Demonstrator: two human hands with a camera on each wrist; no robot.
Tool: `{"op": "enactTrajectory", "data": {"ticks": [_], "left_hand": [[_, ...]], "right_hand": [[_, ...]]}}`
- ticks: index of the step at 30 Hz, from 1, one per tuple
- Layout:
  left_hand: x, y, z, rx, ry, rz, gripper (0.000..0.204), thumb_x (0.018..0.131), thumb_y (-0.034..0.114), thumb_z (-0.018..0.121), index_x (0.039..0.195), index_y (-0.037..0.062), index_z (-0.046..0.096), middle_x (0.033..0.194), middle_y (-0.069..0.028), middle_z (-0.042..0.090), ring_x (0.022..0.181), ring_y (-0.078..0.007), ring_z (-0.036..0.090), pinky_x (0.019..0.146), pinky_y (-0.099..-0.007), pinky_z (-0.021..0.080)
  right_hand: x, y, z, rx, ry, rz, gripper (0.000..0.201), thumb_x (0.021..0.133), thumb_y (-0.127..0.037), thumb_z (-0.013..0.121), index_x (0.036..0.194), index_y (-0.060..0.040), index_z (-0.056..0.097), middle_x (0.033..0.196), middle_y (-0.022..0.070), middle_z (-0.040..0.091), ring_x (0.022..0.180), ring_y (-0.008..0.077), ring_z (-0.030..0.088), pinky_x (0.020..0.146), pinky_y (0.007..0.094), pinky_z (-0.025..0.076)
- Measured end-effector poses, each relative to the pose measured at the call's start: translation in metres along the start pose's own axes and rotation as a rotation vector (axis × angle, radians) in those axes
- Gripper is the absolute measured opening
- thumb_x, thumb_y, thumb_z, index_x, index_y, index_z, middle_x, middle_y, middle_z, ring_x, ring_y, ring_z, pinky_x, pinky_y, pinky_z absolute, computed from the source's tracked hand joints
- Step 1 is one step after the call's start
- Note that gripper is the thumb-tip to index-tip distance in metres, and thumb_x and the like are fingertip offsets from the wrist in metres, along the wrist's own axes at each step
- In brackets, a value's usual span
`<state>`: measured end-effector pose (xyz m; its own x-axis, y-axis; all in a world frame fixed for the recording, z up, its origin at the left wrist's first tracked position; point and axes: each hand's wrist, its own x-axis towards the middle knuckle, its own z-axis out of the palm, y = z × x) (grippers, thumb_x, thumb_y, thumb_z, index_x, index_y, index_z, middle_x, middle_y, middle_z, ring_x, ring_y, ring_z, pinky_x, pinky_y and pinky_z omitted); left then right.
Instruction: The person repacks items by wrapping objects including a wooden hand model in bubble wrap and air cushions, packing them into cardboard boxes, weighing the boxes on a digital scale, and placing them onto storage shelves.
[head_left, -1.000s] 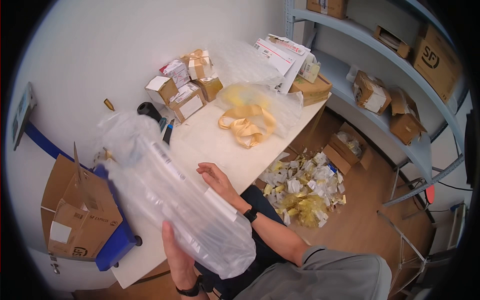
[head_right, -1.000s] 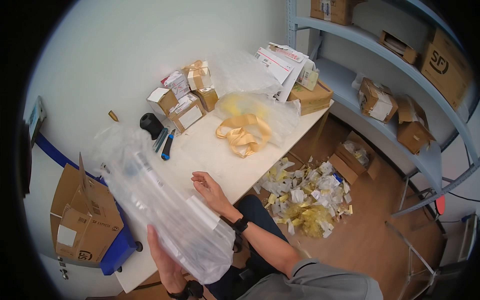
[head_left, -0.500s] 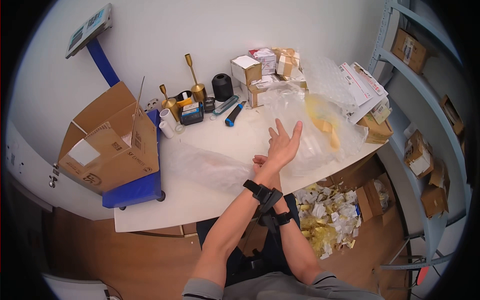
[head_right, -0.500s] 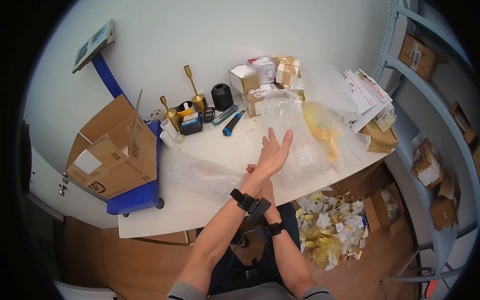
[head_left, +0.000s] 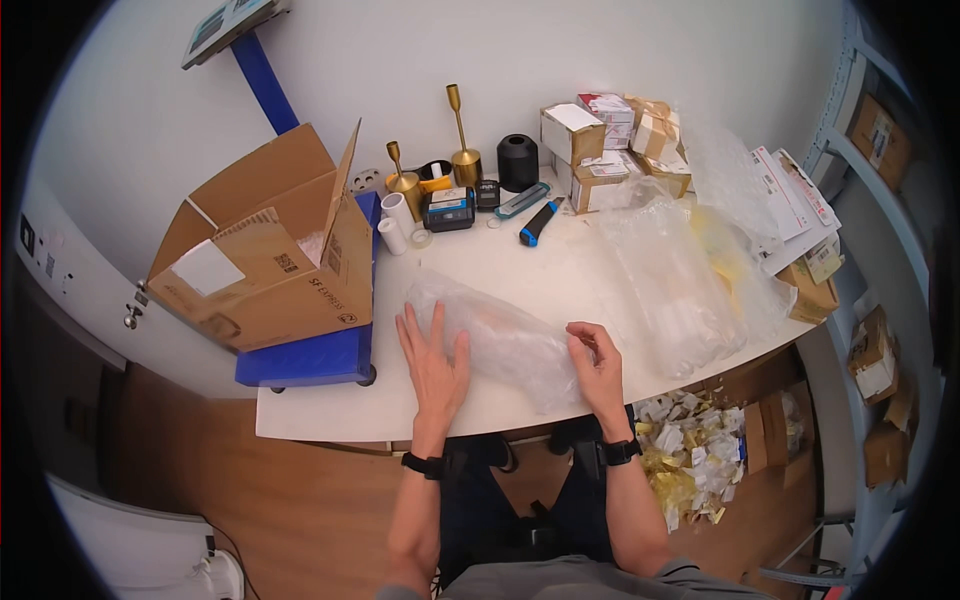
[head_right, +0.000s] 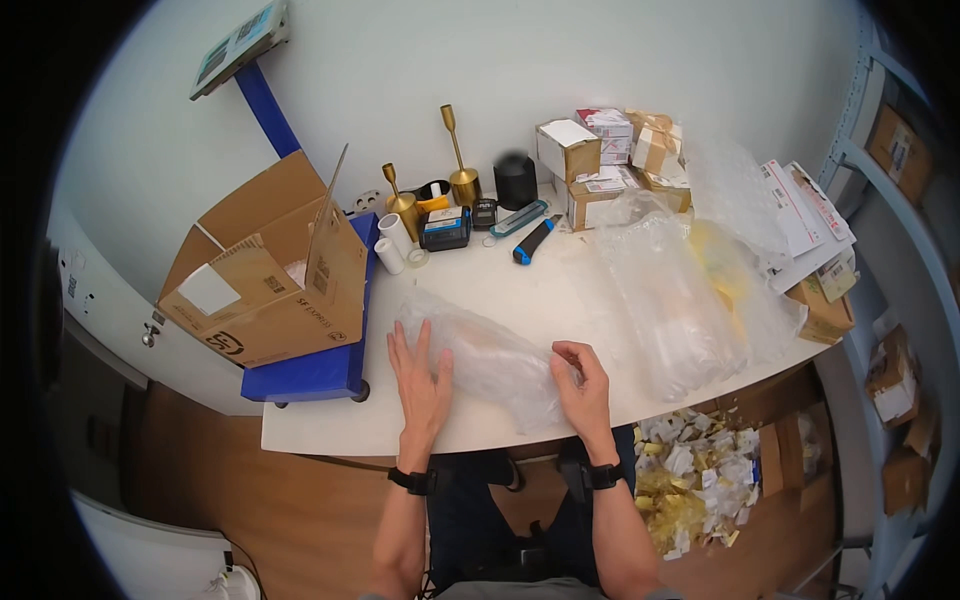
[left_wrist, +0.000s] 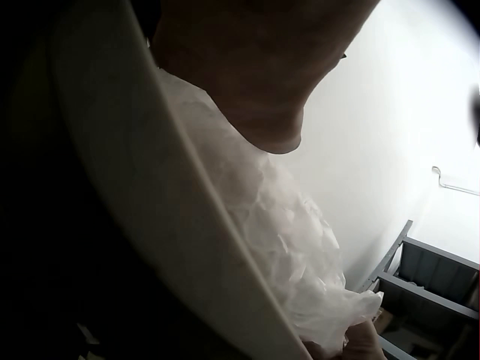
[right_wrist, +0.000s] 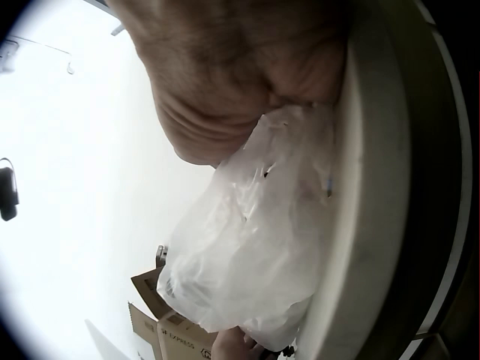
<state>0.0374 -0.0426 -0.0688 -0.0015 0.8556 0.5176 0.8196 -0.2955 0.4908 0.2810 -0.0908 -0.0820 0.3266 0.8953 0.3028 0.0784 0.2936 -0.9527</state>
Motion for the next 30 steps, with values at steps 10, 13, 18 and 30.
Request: {"op": "enactTrajectory", "data": {"ticks": [10, 13, 18, 30], "left_hand": [[-0.004, 0.001, 0.008, -0.028, -0.026, 0.010, 0.063, 0.102, 0.037, 0.057, 0.154, 0.0059, 0.040, 0.159, -0.0364, 0.023, 0.144, -0.0597, 0.023, 0.118, -0.0638, 0.024], [-0.003, 0.000, 0.008, -0.008, -0.014, 0.021, 0.063, 0.102, 0.038, 0.056, 0.154, 0.0057, 0.041, 0.159, -0.0365, 0.024, 0.143, -0.0598, 0.025, 0.118, -0.0653, 0.024], [-0.002, 0.000, 0.011, 0.059, -0.014, 0.016, 0.061, 0.103, 0.038, 0.054, 0.153, 0.0067, 0.041, 0.158, -0.0367, 0.026, 0.143, -0.0586, 0.027, 0.118, -0.0652, 0.022], [0.002, -0.021, 0.024, 0.144, 0.074, 0.065, 0.063, 0.104, 0.048, 0.045, 0.152, 0.0068, 0.044, 0.153, -0.0352, 0.038, 0.138, -0.0543, 0.039, 0.117, -0.0573, 0.030]], "right_hand": [[-0.001, -0.005, -0.001, -0.114, -0.023, 0.069, 0.020, 0.099, -0.013, 0.065, 0.111, 0.0028, 0.069, 0.103, 0.0058, 0.069, 0.097, 0.0120, 0.061, 0.088, 0.0262, 0.047], [-0.002, -0.006, 0.000, -0.121, -0.024, 0.071, 0.021, 0.099, -0.014, 0.066, 0.111, 0.0030, 0.069, 0.102, 0.0052, 0.069, 0.096, 0.0112, 0.060, 0.088, 0.0260, 0.047], [0.000, -0.002, -0.001, -0.114, -0.017, 0.036, 0.021, 0.099, -0.014, 0.066, 0.111, 0.0033, 0.070, 0.102, 0.0058, 0.071, 0.095, 0.0111, 0.060, 0.087, 0.0262, 0.048], [0.015, 0.014, -0.002, -0.193, -0.069, -0.017, 0.030, 0.101, -0.022, 0.064, 0.112, 0.0052, 0.071, 0.089, 0.0034, 0.070, 0.079, 0.0086, 0.059, 0.069, 0.0261, 0.049]]}}
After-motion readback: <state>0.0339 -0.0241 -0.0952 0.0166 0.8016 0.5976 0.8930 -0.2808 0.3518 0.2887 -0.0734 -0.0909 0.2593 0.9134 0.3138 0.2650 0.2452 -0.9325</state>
